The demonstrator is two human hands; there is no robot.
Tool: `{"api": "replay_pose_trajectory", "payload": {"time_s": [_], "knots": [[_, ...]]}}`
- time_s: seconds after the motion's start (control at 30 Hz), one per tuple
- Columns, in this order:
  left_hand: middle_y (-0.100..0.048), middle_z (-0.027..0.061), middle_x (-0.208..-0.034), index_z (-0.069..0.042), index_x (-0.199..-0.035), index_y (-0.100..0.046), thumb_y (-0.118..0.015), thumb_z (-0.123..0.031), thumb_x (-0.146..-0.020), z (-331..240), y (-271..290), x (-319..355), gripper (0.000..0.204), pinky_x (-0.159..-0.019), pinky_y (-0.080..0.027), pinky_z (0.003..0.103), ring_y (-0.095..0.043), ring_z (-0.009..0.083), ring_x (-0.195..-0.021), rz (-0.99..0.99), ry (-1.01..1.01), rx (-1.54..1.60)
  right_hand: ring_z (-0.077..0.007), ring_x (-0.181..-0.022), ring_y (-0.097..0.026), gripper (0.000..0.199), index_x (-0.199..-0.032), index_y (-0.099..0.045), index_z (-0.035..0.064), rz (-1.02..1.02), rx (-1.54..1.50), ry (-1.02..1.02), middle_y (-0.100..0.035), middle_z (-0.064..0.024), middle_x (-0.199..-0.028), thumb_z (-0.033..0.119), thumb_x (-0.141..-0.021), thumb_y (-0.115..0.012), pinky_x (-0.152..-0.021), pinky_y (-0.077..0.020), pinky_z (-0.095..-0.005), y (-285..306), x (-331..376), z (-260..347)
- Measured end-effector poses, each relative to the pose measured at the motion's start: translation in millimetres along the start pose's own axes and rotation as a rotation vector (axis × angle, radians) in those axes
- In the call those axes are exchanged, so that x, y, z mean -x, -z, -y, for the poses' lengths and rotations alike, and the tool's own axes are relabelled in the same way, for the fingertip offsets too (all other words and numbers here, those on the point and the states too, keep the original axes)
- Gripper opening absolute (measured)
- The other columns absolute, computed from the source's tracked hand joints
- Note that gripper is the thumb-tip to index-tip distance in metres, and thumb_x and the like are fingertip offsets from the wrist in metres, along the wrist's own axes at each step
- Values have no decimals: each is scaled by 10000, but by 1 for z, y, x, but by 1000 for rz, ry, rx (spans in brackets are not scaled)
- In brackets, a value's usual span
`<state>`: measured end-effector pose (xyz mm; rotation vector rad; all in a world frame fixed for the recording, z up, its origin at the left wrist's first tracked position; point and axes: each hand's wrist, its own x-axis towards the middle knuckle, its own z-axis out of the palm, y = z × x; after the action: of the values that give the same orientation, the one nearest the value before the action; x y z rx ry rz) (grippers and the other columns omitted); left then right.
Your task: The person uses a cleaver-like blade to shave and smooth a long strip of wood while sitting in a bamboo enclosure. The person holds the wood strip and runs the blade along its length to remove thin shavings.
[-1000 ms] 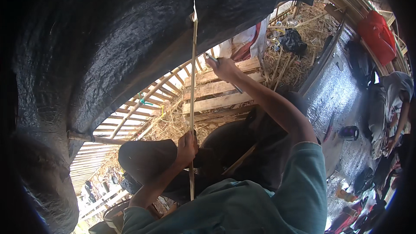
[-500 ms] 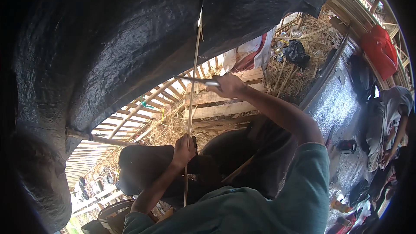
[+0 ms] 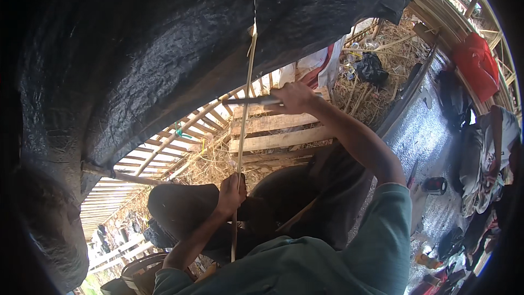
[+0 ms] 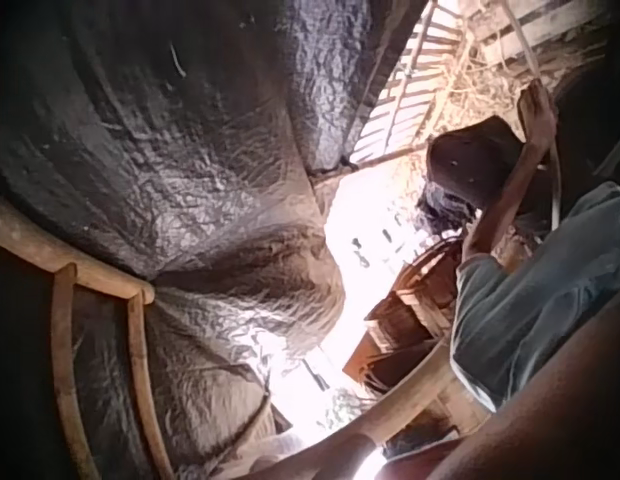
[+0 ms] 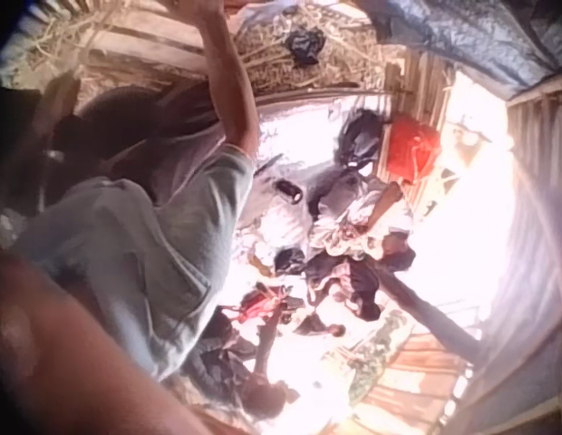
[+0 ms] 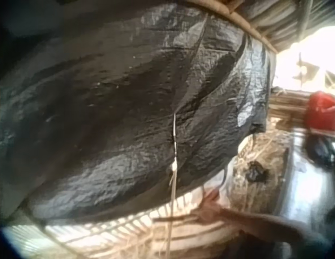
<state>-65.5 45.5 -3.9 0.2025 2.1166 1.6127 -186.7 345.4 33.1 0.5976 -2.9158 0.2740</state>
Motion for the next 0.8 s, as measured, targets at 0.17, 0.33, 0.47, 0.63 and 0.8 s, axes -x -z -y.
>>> {"api": "replay_pose_trajectory", "payload": {"time_s": [0.17,0.33,0.47,0.63,0.8], "knots": [[-328,-21,-502,-88,-671,-380,-311,-327,-968,3,1,-4,387,-363,-273,231,-326,69,-380,-30,-37,0,-267,-538,-607,478,-824,-589,35,-86,-82,492,-606,-150,-622,511,-787,-585,-462,-450,-374,-20,4,-1],[-314,-15,-487,-66,-690,-402,-331,-293,-965,10,1,-3,363,-362,-280,272,-342,86,-369,6,-172,24,-346,-513,-597,481,-762,-589,38,-149,-185,-309,-556,-152,-519,504,-839,-502,-476,-479,-420,-22,-10,-17],[-433,109,-500,-7,-708,-456,-408,-182,-928,11,3,-8,285,-419,-354,380,-436,261,-401,-91,-229,-213,-315,-567,-604,442,-813,-570,85,51,-149,233,-586,-114,-586,525,-780,-568,-528,-475,-422,-6,9,6],[-510,188,-562,10,-729,-479,-424,-157,-909,-6,3,-13,252,-468,-386,432,-527,381,-518,-264,-320,-409,-298,-574,-610,455,-847,-592,86,7,-43,124,-588,-106,-585,527,-738,-610,-539,-485,-400,-19,19,12],[-509,190,-551,0,-730,-479,-427,-171,-910,-15,13,-22,254,-467,-394,448,-529,391,-521,-294,-258,-473,-271,-504,-599,431,-829,-589,107,-314,-83,38,-569,-81,-541,530,-750,-590,-490,-484,-407,-25,26,42]]}}
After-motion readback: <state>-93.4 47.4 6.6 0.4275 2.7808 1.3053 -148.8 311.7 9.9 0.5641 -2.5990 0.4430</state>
